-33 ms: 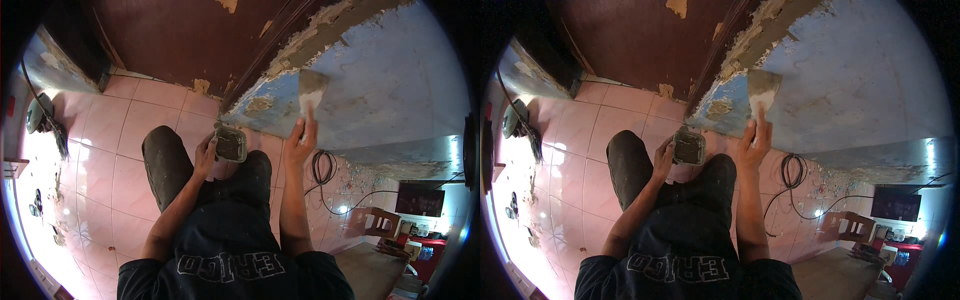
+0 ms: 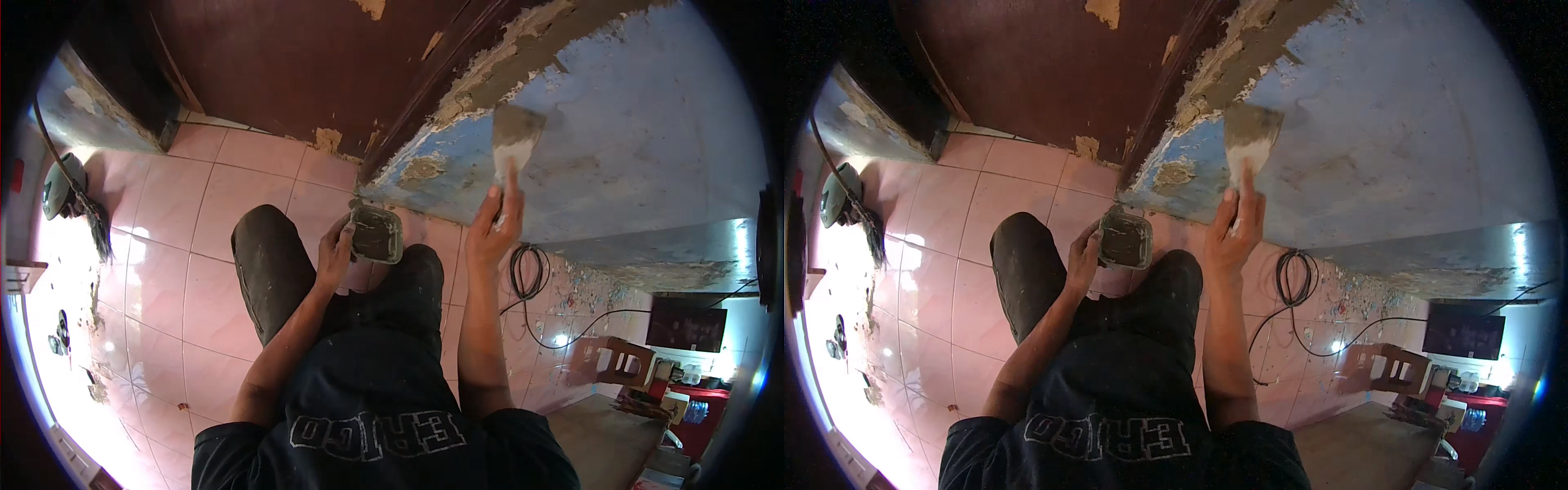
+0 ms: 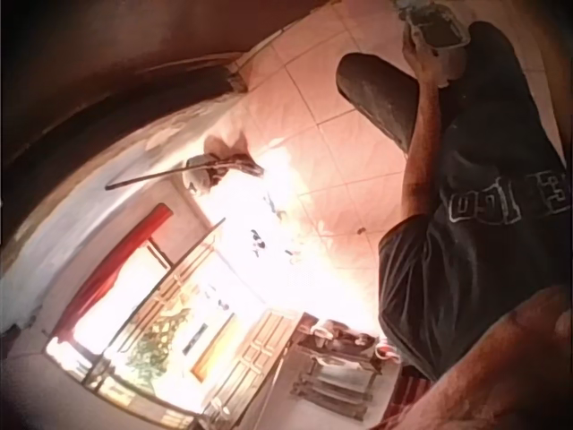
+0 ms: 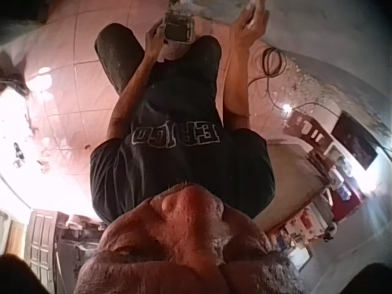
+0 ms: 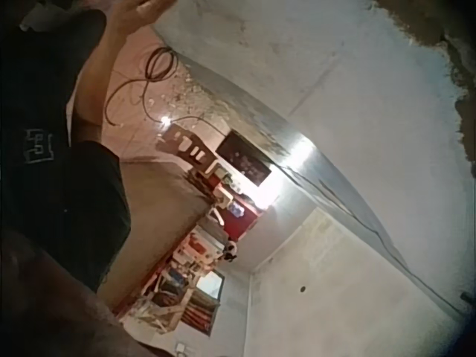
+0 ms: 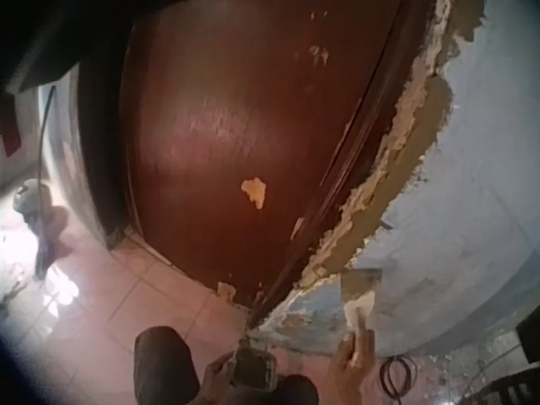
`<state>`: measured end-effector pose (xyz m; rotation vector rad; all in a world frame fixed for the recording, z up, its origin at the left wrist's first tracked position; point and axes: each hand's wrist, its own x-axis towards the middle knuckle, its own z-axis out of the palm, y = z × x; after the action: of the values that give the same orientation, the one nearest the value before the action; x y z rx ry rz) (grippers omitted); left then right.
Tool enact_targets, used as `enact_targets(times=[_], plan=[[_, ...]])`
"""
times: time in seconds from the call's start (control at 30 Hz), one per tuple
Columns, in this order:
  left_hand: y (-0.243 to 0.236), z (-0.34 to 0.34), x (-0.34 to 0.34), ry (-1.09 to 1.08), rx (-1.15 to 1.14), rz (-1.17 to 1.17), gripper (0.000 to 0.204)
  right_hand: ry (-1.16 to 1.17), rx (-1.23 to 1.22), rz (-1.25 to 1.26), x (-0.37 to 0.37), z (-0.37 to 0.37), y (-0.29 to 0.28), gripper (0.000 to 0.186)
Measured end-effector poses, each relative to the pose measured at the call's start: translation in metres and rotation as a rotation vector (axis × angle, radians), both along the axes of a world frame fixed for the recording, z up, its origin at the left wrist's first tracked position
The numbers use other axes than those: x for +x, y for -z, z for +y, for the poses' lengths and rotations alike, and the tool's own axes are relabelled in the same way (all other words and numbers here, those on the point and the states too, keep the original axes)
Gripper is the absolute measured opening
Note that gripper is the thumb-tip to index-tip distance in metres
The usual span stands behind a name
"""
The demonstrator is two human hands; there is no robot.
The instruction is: Apply wall putty or plaster to a damaged section of a wall using a putty knife.
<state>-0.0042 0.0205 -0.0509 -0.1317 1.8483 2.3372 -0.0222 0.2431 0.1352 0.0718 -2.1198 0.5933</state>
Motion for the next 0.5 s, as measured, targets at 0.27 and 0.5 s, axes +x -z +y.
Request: enact_targets(times=[0.27,0.5], plan=[[-0.007,-0.005,-0.003,-0.013,0.027,-0.064,0.046,0.009,0.019,0.017,-0.025,-0.003,-0.002,0.039],[-0.011,-0.009,-0.002,0.025,0.003,-0.010,0.052,0.017,0.020,-0.110,0.044,0.016,0.048,0.042]])
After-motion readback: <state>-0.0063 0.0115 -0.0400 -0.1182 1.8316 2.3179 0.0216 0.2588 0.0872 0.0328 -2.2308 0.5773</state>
